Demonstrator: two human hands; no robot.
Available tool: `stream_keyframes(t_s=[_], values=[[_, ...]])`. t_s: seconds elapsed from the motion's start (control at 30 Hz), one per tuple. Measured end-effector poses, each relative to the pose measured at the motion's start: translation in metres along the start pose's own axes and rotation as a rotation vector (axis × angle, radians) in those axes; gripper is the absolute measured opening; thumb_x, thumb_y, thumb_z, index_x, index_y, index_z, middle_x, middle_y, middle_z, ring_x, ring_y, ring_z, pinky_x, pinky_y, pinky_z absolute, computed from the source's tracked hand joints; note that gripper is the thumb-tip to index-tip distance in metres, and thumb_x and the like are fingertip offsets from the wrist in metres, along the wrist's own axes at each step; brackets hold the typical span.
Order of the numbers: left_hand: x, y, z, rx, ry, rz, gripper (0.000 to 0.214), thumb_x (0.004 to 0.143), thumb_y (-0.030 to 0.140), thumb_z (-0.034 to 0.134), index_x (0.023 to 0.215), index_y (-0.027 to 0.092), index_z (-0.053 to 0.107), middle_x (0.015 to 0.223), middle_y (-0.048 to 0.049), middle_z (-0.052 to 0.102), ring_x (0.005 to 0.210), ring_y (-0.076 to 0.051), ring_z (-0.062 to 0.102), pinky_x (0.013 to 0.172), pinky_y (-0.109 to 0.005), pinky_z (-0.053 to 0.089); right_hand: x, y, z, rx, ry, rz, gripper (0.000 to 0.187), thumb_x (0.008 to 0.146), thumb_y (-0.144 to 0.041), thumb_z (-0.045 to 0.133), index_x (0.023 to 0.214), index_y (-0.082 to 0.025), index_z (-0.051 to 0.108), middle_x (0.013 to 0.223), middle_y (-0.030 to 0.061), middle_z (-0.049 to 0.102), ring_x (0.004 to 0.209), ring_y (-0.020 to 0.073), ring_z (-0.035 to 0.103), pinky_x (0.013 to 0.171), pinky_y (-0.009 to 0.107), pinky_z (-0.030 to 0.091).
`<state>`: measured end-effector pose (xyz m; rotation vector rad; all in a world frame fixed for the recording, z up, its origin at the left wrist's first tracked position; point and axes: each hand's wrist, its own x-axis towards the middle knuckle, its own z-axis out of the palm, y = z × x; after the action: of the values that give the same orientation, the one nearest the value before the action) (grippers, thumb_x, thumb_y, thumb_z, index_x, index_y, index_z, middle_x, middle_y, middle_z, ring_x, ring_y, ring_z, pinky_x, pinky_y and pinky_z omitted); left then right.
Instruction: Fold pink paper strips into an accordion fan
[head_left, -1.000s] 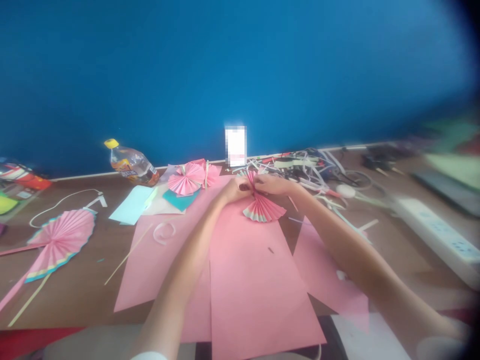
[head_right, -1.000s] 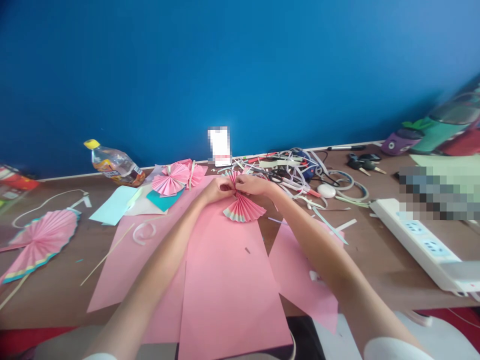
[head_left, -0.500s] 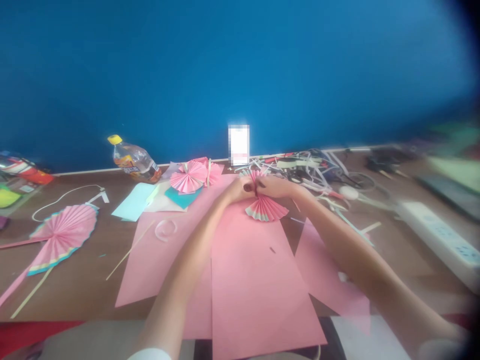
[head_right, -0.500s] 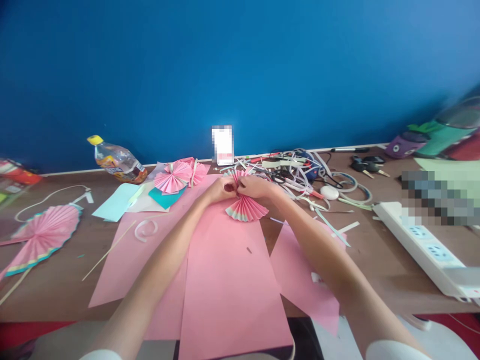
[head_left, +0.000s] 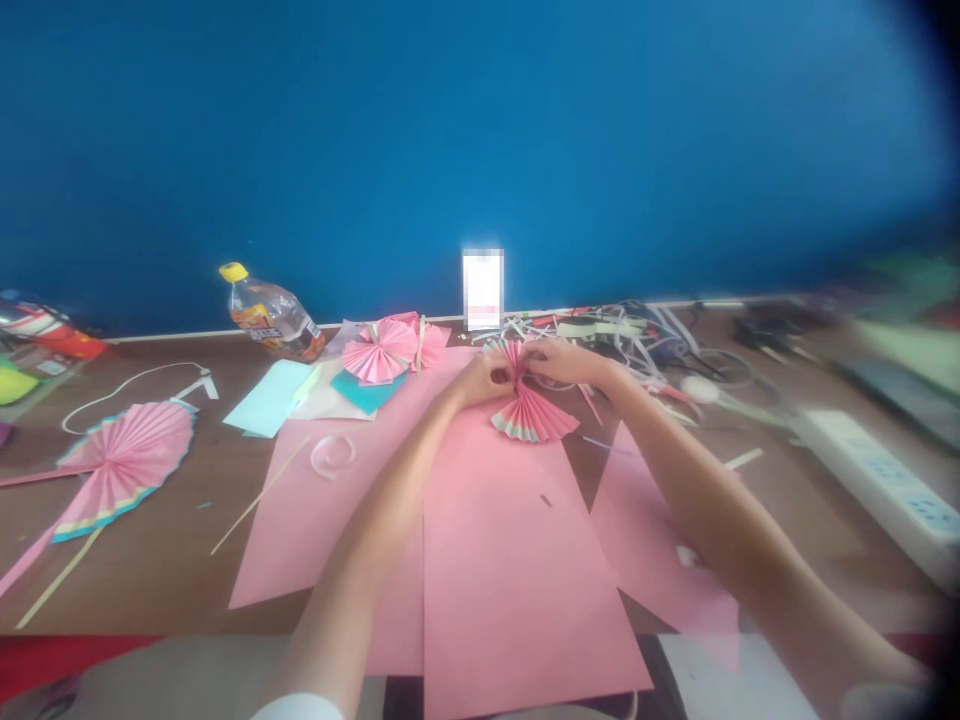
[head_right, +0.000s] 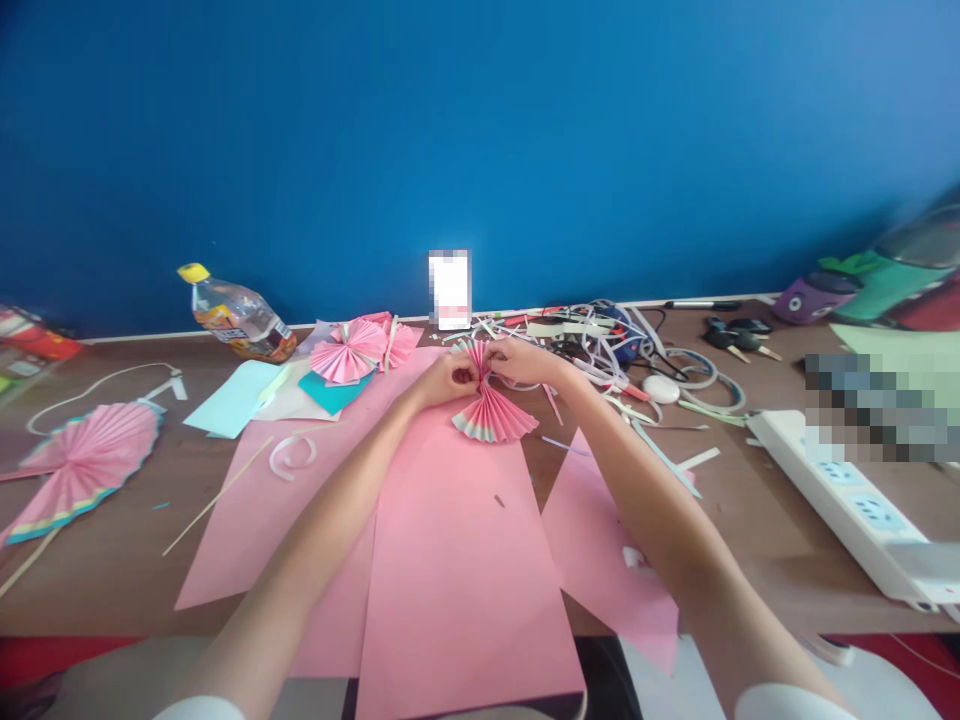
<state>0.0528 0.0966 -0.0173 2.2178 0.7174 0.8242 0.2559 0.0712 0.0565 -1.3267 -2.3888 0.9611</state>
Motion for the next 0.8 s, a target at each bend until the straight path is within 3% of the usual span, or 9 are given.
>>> stream_keyframes(t_s=[0.3, 0.5, 0.8], values=[[0.000, -0.001, 0.001, 0.044, -0.005, -0.009, 0.008, 0.069, 0.009, 0.060, 0.073, 0.014, 0.065, 0.076, -0.0016, 0.065, 0.070, -0.012, 0.058, 0.064, -0.023, 0.045, 0.006, 0.009, 0.005, -0.045, -0.023, -0.072, 0.013, 0.076, -0.022, 0.050, 0.074, -0.018, 0.062, 0.069, 0.0020, 0.064, 0.063, 0.0142, 0.055, 0.060, 0.026, 0.038], [0.000, -0.001, 0.000, 0.016, -0.017, -0.056, 0.007, 0.069, 0.012, 0.060, 0.074, 0.013, 0.065, 0.076, -0.0027, 0.065, 0.067, -0.012, 0.058, 0.060, -0.023, 0.044, 0.008, 0.011, 0.010, -0.197, 0.005, -0.031, 0.011, 0.078, -0.022, 0.050, 0.078, -0.019, 0.060, 0.081, 0.0040, 0.065, 0.072, 0.0156, 0.054, 0.064, 0.027, 0.035], [-0.001, 0.000, -0.003, -0.031, -0.038, -0.082, 0.007, 0.069, 0.012, 0.059, 0.074, 0.013, 0.065, 0.075, -0.0023, 0.064, 0.069, -0.013, 0.057, 0.062, -0.024, 0.045, 0.010, 0.016, 0.015, -0.185, 0.061, -0.038, 0.008, 0.077, -0.024, 0.048, 0.072, -0.020, 0.053, 0.075, 0.0009, 0.059, 0.069, 0.0142, 0.050, 0.064, 0.026, 0.034]])
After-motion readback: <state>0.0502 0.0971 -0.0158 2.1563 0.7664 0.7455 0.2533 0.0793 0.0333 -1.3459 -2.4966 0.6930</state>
